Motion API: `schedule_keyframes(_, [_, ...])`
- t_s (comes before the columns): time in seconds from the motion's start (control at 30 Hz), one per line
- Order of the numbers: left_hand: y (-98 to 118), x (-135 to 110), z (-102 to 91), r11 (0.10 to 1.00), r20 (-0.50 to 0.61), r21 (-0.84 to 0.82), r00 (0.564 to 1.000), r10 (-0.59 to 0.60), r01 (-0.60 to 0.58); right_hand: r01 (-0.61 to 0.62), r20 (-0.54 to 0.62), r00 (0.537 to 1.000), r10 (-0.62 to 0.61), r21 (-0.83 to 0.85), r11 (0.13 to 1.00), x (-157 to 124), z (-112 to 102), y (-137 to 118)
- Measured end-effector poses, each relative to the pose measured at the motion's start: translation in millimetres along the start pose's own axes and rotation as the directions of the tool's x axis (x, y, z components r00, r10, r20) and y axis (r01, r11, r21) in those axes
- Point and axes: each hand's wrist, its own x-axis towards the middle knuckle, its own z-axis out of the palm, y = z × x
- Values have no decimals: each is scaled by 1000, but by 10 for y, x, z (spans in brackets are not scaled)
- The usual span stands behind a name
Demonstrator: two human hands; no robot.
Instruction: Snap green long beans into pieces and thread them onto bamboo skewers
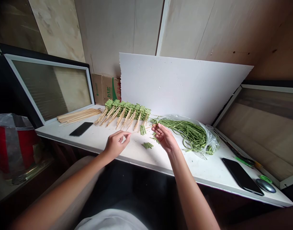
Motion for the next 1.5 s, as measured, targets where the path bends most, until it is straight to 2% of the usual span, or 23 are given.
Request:
schedule_keyframes(0.43, [-20,3,-15,999,6,-7,999,43,-43,4,2,1000,-4,130,992,26,-68,21])
schedule_keyframes(0.93, [-31,-2,-10,997,10,-3,997,73,-73,28,10,1000,-29,78,997,43,-71,80])
schedule_keyframes(1.3, [-60,-9,-2,996,7,-8,996,94,-94,76,-54,996,-75,15,997,9,70,134])
schedule_keyframes(1.5, [-23,-7,-9,995,-7,2,995,104,-104,36,-34,999,-36,-18,999,-33,217,278])
